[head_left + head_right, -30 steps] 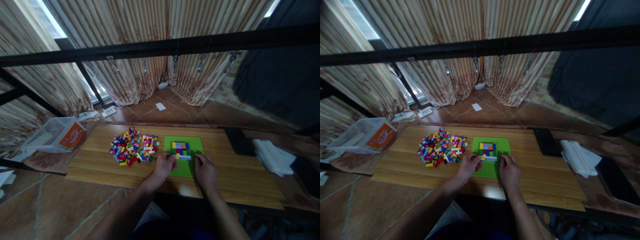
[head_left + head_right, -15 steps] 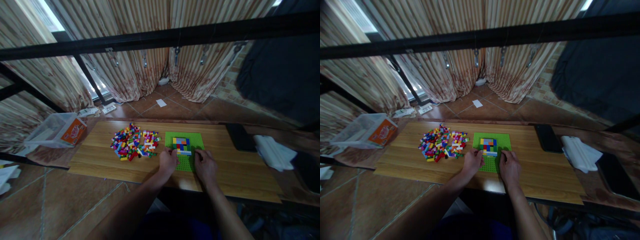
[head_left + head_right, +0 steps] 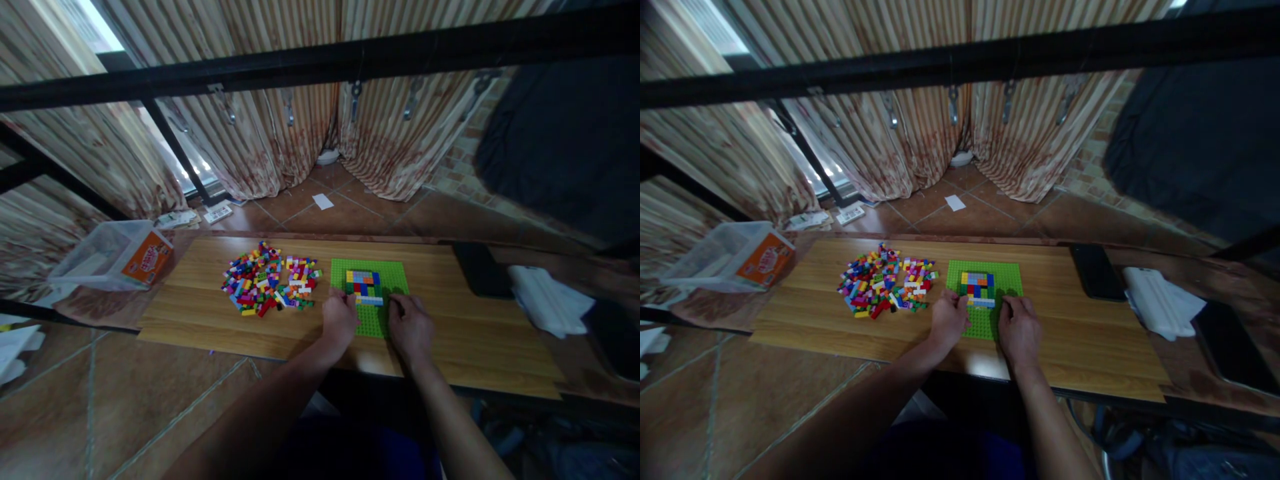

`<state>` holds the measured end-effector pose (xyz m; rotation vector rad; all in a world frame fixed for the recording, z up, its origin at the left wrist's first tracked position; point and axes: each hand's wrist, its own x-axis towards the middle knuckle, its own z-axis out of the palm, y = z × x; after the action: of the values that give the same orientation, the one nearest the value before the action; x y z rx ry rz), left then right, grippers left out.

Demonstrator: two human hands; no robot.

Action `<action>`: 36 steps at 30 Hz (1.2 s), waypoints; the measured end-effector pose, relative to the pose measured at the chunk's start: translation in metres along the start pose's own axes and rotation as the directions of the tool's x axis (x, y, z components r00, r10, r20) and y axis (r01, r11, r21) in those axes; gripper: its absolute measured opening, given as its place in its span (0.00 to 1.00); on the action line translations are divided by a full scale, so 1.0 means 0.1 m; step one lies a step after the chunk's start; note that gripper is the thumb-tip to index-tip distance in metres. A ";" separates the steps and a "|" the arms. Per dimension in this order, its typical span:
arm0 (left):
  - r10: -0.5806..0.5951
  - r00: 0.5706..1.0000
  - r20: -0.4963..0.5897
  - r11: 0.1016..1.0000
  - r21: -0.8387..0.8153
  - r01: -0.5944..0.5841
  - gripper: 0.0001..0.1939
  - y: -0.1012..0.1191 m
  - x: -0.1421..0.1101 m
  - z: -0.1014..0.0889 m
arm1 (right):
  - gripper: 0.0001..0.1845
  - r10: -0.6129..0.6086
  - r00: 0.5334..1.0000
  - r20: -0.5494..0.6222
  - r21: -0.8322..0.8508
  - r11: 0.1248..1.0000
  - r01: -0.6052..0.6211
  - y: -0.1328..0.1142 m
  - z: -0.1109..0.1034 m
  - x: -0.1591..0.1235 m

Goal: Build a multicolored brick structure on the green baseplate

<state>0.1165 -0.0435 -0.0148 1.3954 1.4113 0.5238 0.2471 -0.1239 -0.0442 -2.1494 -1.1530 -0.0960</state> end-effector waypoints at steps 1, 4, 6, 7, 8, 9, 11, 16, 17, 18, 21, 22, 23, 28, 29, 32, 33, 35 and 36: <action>-0.004 1.000 0.005 1.000 0.000 0.004 0.10 0.01 0.00 -0.01 | 0.19 -0.004 1.000 -0.003 -0.003 1.000 0.004 0.00 0.00 0.00; -0.023 0.999 0.040 1.000 -0.019 0.024 0.10 0.03 0.00 -0.03 | 0.19 -0.018 1.000 -0.014 -0.002 1.000 0.018 0.01 0.02 0.00; -0.031 0.998 0.058 0.999 -0.030 0.033 0.10 0.04 0.00 -0.05 | 0.19 -0.027 0.999 -0.018 0.004 1.000 0.027 0.01 0.02 0.00; -0.030 0.998 0.058 0.999 -0.027 0.032 0.12 0.04 0.00 -0.06 | 0.19 -0.030 0.999 -0.019 0.007 1.000 0.030 0.02 0.02 0.01; -0.027 0.998 0.054 0.999 -0.016 0.028 0.13 0.05 0.00 -0.06 | 0.19 -0.032 0.999 -0.018 0.009 0.999 0.032 0.02 0.02 0.01; -0.025 0.998 0.053 1.000 -0.002 0.025 0.14 0.05 0.01 -0.06 | 0.19 -0.032 0.999 -0.017 0.009 0.999 0.032 0.02 0.02 0.01; -0.023 0.998 0.063 0.999 0.027 0.021 0.15 0.05 0.02 -0.06 | 0.19 -0.025 1.000 -0.013 0.008 1.000 0.025 0.02 0.02 0.01; -0.085 0.988 0.129 0.995 0.065 0.077 0.16 0.11 0.06 -0.08 | 0.19 -0.018 1.000 0.000 0.015 1.000 0.018 0.01 0.01 0.01; -0.105 0.984 0.144 0.993 0.064 0.097 0.15 0.13 0.08 -0.09 | 0.19 -0.020 1.000 0.000 0.019 1.000 0.020 0.01 0.01 0.00; -0.123 0.980 0.158 0.992 0.060 0.115 0.15 0.14 0.09 -0.09 | 0.19 -0.021 1.000 -0.001 0.022 1.000 0.021 0.01 0.01 0.00; -0.148 0.974 0.172 0.989 0.041 0.143 0.13 0.16 0.12 -0.10 | 0.19 -0.025 1.000 -0.003 0.018 1.000 0.025 0.02 0.02 0.00; -0.150 0.974 0.172 0.989 0.032 0.147 0.12 0.15 0.12 -0.10 | 0.19 -0.027 1.000 -0.003 0.014 1.000 0.027 0.02 0.02 -0.01; -0.151 0.973 0.172 0.989 0.021 0.150 0.12 0.15 0.12 -0.09 | 0.19 -0.030 1.000 -0.004 0.009 1.000 0.030 0.03 0.02 -0.01; -0.131 0.977 0.170 0.988 -0.055 0.142 0.12 0.10 0.10 -0.10 | 0.21 -0.049 0.999 0.009 -0.005 0.999 0.049 0.05 0.02 0.00; -0.124 0.978 0.170 0.988 -0.070 0.138 0.12 0.10 0.10 -0.10 | 0.21 -0.048 0.999 0.015 -0.012 0.999 0.048 0.05 0.02 0.00; -0.116 0.974 0.193 0.984 -0.114 0.139 0.11 0.07 0.10 -0.12 | 0.22 -0.042 0.999 0.028 -0.030 0.999 0.042 0.08 0.03 0.00; -0.117 0.972 0.205 0.981 -0.129 0.145 0.11 0.06 0.10 -0.12 | 0.22 -0.043 0.999 0.034 -0.033 0.999 0.044 0.09 0.04 0.00; -0.122 0.967 0.223 0.975 -0.155 0.159 0.09 0.04 0.11 -0.12 | 0.23 -0.046 0.998 0.039 -0.035 0.998 0.047 0.12 0.06 0.00; -0.124 0.966 0.227 0.972 -0.166 0.164 0.08 0.03 0.12 -0.12 | 0.23 -0.046 0.998 0.037 -0.037 0.998 0.048 0.14 0.07 0.00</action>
<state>0.1103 -0.0276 -0.0125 1.1548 1.2455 0.3844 0.2558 -0.1252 -0.0566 -2.1656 -1.2315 -0.1015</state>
